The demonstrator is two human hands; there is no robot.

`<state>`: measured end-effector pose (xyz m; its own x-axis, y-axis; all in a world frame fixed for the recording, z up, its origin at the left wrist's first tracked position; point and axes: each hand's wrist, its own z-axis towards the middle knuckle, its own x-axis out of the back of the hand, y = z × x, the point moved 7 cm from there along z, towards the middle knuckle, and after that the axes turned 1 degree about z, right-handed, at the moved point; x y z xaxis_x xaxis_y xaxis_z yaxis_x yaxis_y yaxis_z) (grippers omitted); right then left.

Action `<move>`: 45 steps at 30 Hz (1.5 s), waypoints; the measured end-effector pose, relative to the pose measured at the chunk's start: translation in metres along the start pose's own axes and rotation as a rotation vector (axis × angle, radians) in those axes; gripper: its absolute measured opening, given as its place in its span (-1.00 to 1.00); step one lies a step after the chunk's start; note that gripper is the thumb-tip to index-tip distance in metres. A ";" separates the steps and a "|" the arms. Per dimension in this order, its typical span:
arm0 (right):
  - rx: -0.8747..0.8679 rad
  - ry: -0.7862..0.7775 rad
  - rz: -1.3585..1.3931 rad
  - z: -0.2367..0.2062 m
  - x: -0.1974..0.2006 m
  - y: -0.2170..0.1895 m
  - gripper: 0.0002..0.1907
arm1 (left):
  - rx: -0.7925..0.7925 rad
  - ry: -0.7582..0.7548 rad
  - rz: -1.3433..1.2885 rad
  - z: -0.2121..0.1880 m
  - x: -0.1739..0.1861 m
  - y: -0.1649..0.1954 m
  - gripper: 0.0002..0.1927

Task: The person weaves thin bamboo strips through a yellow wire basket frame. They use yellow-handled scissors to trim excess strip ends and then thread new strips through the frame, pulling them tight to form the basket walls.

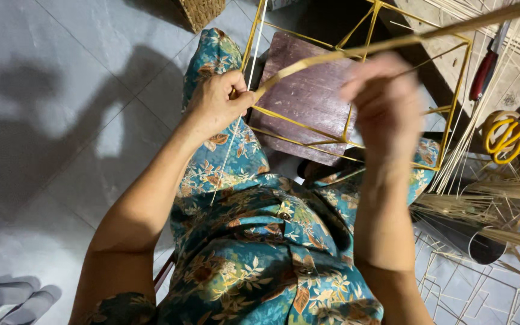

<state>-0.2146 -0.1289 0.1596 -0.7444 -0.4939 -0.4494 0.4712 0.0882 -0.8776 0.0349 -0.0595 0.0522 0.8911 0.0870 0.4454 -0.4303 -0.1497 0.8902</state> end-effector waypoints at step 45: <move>-0.460 0.090 0.172 0.050 0.034 0.065 -0.58 | 0.187 -0.070 -0.540 -0.066 -0.032 -0.039 -0.90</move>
<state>-0.1857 -0.1838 0.0954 -0.7216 -0.3643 -0.5887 0.3481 0.5441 -0.7634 0.0135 0.0082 0.0092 0.9876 0.1346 -0.0811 0.1158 -0.2742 0.9547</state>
